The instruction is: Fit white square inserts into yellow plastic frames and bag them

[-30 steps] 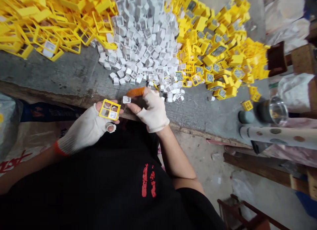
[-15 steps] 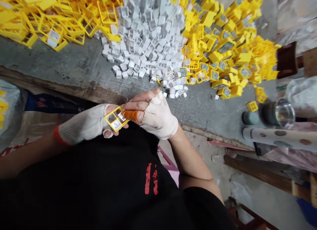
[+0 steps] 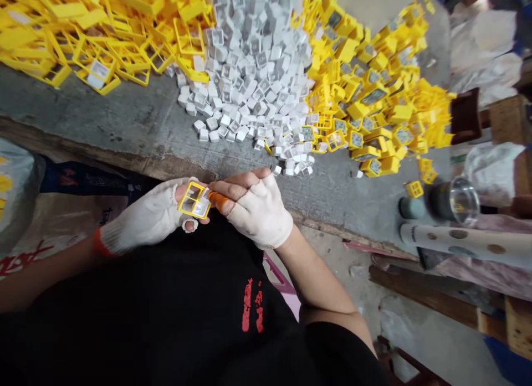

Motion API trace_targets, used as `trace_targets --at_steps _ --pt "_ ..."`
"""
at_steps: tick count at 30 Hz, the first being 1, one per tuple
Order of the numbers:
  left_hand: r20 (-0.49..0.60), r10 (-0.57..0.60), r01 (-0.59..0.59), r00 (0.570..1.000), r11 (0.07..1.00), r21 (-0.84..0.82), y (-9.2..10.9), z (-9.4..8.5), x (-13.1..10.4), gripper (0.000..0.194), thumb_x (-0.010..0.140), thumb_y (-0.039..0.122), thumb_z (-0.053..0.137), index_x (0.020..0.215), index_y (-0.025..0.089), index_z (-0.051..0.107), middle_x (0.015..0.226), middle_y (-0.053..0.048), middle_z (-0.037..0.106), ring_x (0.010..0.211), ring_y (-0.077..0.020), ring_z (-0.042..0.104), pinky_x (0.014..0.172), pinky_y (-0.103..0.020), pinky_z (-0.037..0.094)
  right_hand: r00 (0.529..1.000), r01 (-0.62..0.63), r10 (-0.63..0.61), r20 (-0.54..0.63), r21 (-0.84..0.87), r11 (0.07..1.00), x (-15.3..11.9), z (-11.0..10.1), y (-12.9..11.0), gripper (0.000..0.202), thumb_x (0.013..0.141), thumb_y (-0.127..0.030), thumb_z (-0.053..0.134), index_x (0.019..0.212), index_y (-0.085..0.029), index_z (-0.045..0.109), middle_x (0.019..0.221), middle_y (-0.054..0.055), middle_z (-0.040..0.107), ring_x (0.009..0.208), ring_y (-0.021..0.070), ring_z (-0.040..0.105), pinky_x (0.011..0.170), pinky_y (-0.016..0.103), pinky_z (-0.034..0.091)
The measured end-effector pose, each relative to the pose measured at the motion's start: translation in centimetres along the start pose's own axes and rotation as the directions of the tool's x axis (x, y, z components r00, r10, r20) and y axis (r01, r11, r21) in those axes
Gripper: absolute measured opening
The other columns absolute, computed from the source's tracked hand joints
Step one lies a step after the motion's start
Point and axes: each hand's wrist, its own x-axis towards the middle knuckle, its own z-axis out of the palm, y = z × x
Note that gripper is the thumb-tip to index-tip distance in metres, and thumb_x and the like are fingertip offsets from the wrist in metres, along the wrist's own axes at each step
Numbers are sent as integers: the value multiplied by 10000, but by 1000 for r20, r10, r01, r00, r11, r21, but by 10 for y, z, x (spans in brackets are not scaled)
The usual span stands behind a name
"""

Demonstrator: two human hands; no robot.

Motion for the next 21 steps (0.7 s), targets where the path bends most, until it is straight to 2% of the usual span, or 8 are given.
trace_targets --at_steps 4,7,12,15,16,18,19,21 --pt "-98 30 -34 995 999 -42 0 4 -3 213 908 192 958 1053 160 805 971 -92 875 765 -288 864 514 -286 633 998 62 -63 0 -197 978 13 -3 -7 295 1185 -168 574 1114 -290 834 1209 -12 914 1073 204 742 917 423 516" --pt "-134 57 -66 989 995 -70 2 8 -4 189 918 152 926 1056 174 798 980 -79 878 745 -270 848 512 -294 636 994 110 -103 40 -275 955 25 -9 -8 353 1194 -157 549 1040 -310 828 1166 -22 898 1061 204 726 867 409 514" --pt "-76 2 -6 997 999 -48 4 7 -6 169 935 233 936 1019 154 812 916 -94 848 700 -224 791 492 -266 608 965 240 -206 165 -224 945 40 -16 -16 307 1163 -133 610 1097 -326 840 1095 -6 868 1046 226 704 862 425 511" --pt "-47 8 -10 999 999 -46 4 3 -6 247 898 304 981 1017 163 817 896 -79 831 697 -226 782 498 -261 591 960 227 -199 196 -130 965 40 -9 -7 287 1152 -115 617 1146 -290 845 1158 21 876 1024 224 700 880 425 503" --pt "-61 33 -36 998 998 -44 5 3 -5 267 886 322 991 1019 167 819 898 -74 830 701 -229 787 502 -260 588 970 163 -141 199 -98 982 39 -4 1 277 1159 -136 614 1196 -285 844 1162 29 876 1004 225 698 889 429 500" --pt "-114 95 -98 989 995 -24 9 2 -4 271 893 340 981 1033 171 822 936 -72 839 722 -233 804 523 -258 599 970 -107 124 209 -87 990 36 11 25 257 1163 -213 633 1301 -302 830 1151 46 874 1003 251 702 936 464 499" --pt "-144 123 -126 982 992 -9 11 3 -3 253 913 343 958 1039 171 821 952 -73 841 728 -231 809 533 -258 607 930 -286 305 207 -116 951 35 19 40 243 1151 -265 668 1333 -311 823 1143 59 871 1031 279 708 963 493 497" --pt "-193 156 -154 969 988 26 15 5 -2 188 971 332 888 1033 171 812 946 -68 829 716 -215 801 541 -253 610 779 -571 603 176 -200 796 34 38 67 245 1086 -356 775 1318 -290 821 1183 110 865 1156 360 708 1020 559 494"
